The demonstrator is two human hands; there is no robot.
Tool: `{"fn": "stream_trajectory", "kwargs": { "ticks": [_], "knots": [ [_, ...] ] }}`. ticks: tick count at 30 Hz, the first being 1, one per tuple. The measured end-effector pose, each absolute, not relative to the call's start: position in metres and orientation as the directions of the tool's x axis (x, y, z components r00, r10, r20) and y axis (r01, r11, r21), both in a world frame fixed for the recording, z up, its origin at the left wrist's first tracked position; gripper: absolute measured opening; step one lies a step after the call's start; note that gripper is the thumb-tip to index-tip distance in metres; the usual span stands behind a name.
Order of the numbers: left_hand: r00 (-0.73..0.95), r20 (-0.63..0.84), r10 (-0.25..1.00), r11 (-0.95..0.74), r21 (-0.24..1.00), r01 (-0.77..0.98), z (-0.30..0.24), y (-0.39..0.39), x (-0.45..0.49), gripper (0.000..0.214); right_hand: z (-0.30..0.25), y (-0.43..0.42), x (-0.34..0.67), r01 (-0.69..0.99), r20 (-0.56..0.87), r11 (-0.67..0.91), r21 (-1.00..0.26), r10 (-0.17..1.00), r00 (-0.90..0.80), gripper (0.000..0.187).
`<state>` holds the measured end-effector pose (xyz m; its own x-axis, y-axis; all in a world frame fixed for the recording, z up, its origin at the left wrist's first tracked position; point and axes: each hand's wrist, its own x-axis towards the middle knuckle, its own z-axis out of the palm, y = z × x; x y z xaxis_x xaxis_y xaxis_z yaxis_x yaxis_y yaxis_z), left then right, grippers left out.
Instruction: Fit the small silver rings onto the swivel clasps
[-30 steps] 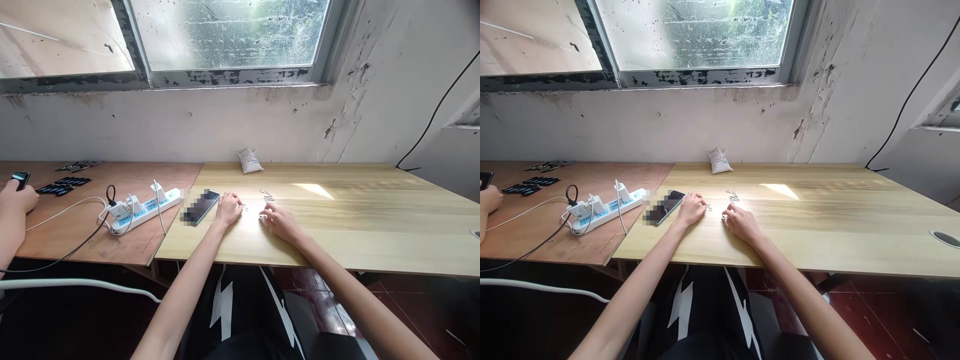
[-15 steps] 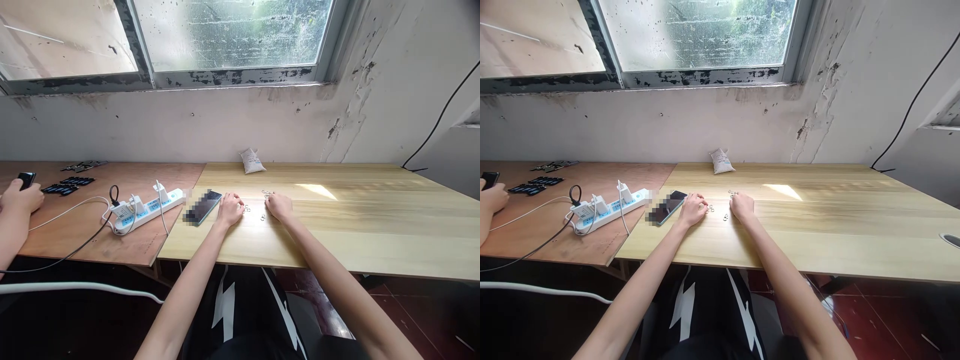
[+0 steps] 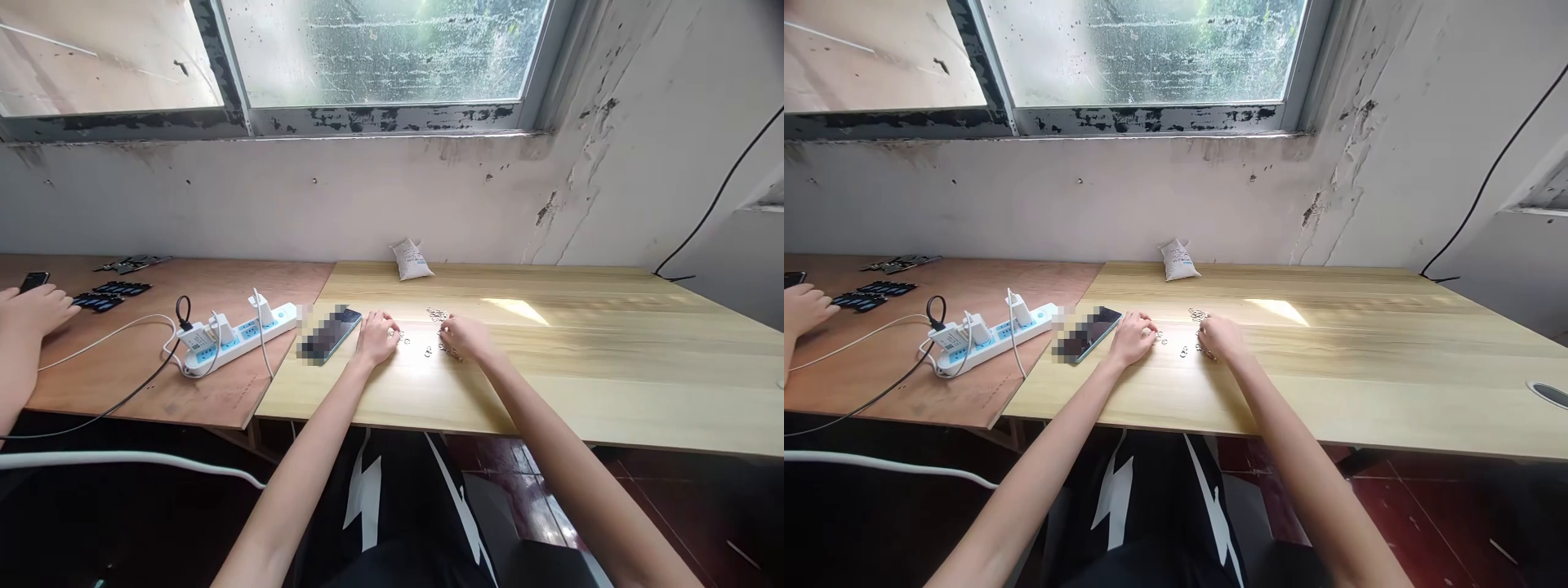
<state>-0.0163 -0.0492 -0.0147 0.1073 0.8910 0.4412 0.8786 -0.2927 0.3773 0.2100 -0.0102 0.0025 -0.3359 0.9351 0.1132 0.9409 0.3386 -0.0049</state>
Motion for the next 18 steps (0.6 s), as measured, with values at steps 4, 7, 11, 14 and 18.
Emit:
{"fn": "stream_trajectory", "kwargs": {
  "ticks": [4,7,11,14,18],
  "knots": [
    [0.11,0.438,0.892,-0.297,0.385,0.874,-0.015,-0.05,-0.017,0.015,0.001,-0.012,0.203,0.929,0.136,0.37,0.022,0.919,-0.369,0.036],
    [0.119,0.439,0.89,-0.308,0.388,0.869,-0.015,-0.05,-0.017,0.015,0.001,-0.013,0.201,0.921,0.156,0.388,0.024,0.909,-0.387,0.037],
    [0.125,0.443,0.887,-0.32,0.397,0.86,-0.015,-0.051,-0.017,0.015,0.003,-0.014,0.205,0.912,0.163,0.41,-0.023,0.901,-0.402,0.029],
    [0.125,0.445,0.887,-0.323,0.405,0.855,-0.016,-0.05,-0.016,0.015,0.005,-0.011,0.212,0.904,0.141,0.418,-0.084,0.904,-0.405,0.024],
    [0.128,0.445,0.886,-0.329,0.412,0.849,-0.018,-0.048,-0.016,0.015,0.006,-0.01,0.212,0.908,0.131,0.405,-0.108,0.911,-0.391,0.026]
  ]
}}
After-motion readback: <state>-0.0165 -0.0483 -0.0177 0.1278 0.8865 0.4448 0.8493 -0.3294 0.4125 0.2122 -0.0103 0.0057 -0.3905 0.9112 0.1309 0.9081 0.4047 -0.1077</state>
